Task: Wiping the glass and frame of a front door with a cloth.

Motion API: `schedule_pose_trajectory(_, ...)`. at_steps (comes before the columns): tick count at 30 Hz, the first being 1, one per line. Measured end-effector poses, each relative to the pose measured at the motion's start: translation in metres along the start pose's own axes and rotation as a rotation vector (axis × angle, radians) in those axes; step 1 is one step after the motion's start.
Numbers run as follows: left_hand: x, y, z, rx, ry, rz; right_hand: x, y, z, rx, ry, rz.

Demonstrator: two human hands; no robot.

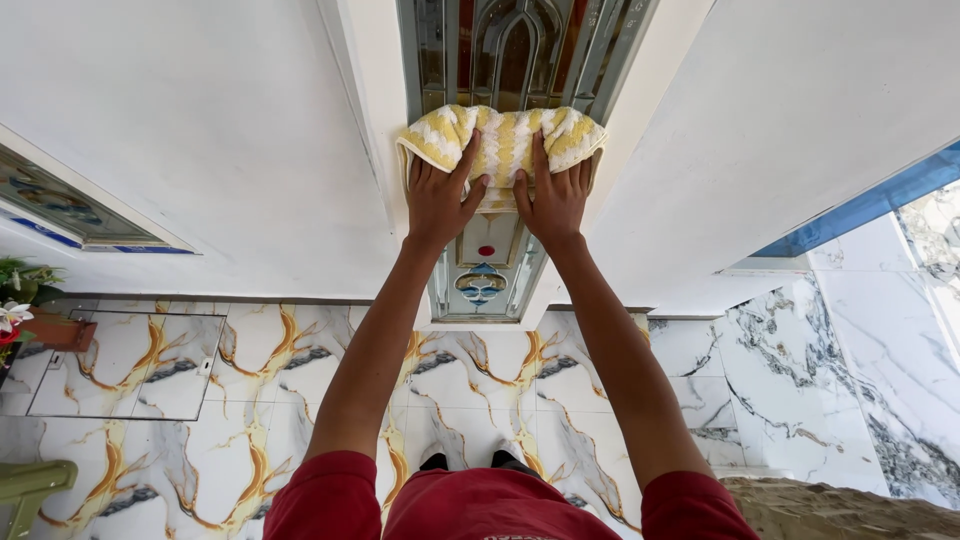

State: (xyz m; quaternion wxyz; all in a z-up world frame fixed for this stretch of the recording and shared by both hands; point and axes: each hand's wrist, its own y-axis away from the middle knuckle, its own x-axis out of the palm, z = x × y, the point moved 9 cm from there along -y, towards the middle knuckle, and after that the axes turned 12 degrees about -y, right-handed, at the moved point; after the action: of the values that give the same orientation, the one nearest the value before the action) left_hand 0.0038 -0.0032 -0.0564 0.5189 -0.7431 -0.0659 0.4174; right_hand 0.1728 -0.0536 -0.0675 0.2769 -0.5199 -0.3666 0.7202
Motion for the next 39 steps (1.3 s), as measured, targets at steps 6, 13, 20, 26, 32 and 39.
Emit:
schedule_pose_trajectory(6,0.016,0.037,0.006,0.008,-0.024,0.133,0.004,0.025,-0.004,0.001,-0.049,0.096)
schedule_pose_trajectory(13,0.004,0.015,0.004,0.005,0.002,0.133,-0.001,0.004,-0.003,-0.009,-0.074,0.086)
schedule_pose_trajectory(20,-0.032,-0.054,-0.003,0.013,0.003,0.018,-0.039,-0.066,0.007,-0.006,-0.049,-0.051)
schedule_pose_trajectory(26,-0.049,-0.108,-0.006,0.029,-0.016,-0.080,-0.063,-0.119,0.011,-0.053,0.043,-0.144)
schedule_pose_trajectory(32,-0.061,-0.149,-0.006,0.019,-0.028,-0.087,-0.084,-0.161,0.019,-0.064,0.080,-0.188)
schedule_pose_trajectory(39,-0.067,-0.178,-0.006,0.037,-0.049,-0.154,-0.100,-0.190,0.022,-0.094,0.080,-0.207)
